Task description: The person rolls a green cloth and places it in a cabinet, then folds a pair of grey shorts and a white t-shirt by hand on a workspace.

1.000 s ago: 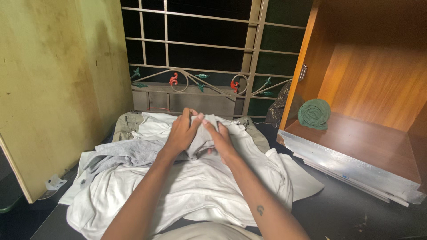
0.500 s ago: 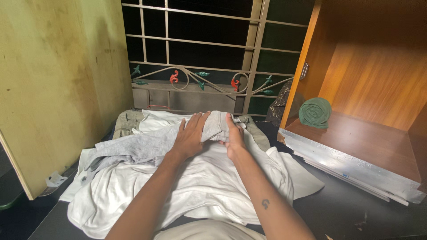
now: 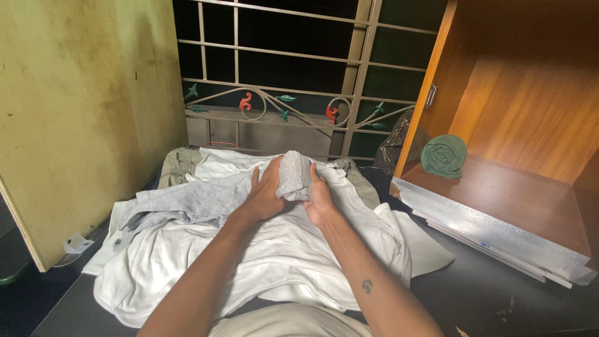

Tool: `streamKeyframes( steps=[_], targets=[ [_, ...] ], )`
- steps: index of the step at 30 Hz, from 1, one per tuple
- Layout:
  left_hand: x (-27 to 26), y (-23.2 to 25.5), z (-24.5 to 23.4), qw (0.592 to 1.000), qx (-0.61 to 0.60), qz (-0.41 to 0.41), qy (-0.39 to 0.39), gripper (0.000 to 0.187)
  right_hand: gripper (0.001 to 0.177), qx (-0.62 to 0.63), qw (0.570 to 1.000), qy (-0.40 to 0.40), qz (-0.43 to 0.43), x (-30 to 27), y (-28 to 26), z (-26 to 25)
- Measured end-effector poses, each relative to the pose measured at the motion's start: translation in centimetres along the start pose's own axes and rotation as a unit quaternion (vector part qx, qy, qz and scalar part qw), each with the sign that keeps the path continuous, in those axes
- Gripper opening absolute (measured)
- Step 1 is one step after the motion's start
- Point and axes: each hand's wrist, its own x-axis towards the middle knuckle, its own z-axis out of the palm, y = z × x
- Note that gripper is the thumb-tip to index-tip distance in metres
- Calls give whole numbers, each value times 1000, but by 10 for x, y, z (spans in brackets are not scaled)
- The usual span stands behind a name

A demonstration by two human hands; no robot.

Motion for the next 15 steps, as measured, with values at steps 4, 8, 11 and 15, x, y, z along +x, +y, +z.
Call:
streamKeyframes(
  steps=[4, 8, 11, 15],
  targets=[
    [0, -3, 3, 1000, 9, 20, -2, 111, 63, 11, 1000, -12, 10, 3, 3, -2],
    [1, 3, 4, 999, 17, 29, -1, 109, 56, 75, 996, -56, 4, 9, 7, -8],
    [0, 14, 3, 998, 34, 45, 4, 104, 48, 63, 998, -12, 23, 12, 10, -10],
    [-5, 30, -6, 997, 52, 64, -3, 107, 30, -30, 996, 18, -82, 16, 21, -18]
  ],
)
